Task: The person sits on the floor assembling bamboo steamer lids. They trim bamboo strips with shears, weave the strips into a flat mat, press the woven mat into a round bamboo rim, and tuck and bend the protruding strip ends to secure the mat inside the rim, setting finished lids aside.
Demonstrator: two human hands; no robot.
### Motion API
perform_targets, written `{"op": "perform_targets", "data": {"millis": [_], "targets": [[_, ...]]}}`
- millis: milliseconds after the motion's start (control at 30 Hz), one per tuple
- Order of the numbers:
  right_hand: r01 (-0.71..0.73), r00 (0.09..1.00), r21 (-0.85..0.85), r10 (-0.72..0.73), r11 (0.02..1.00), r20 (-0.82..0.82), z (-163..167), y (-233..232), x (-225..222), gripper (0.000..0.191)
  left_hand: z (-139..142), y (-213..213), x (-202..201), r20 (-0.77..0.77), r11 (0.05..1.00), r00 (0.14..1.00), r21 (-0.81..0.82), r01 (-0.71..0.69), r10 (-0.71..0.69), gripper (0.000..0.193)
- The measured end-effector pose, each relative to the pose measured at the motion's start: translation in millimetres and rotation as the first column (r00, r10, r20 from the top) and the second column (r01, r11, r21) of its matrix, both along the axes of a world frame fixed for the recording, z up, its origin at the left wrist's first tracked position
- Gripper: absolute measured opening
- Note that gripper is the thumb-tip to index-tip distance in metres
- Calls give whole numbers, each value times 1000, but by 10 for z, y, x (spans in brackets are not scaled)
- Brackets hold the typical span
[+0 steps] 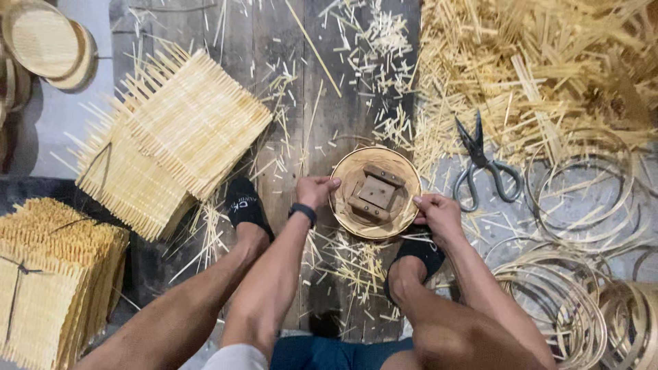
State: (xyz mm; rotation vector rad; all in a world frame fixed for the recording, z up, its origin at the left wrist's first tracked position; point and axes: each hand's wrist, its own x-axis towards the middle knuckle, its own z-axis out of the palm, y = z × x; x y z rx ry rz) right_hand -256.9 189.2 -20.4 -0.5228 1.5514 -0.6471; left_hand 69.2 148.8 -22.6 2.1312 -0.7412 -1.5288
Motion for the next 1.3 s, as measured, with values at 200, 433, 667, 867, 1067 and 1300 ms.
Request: {"op": "perform_targets", "data": {"millis": [200,433,667,867,1067,1300], "targets": [[-71,970,113,43,991,240,268,77,176,23,79,768,-368,-585,902,687,266,-340,431,26],[-80,992,103,69,992,101,187,126,343,34,-136,819,-547,-430,905,798,148,-399,422,29],[-171,969,-354,222,919,108,887,-277,371,88,958,195,-91,144,628,916,-687,365,-375,37],[-209,978,-360,185,909,-102,1059,-470,639,80,1282,-29,-704,232,561,959,-778,283,-162,32],[-76,894,-282,191,956,406,855,-410,111,83,603,-308,30,49,828,998,-560,-10,45,42],[2,844,-292,155,956,514,504,-118,-358,85,40,-235,788,33,966,990,-221,138,-133,57]]}}
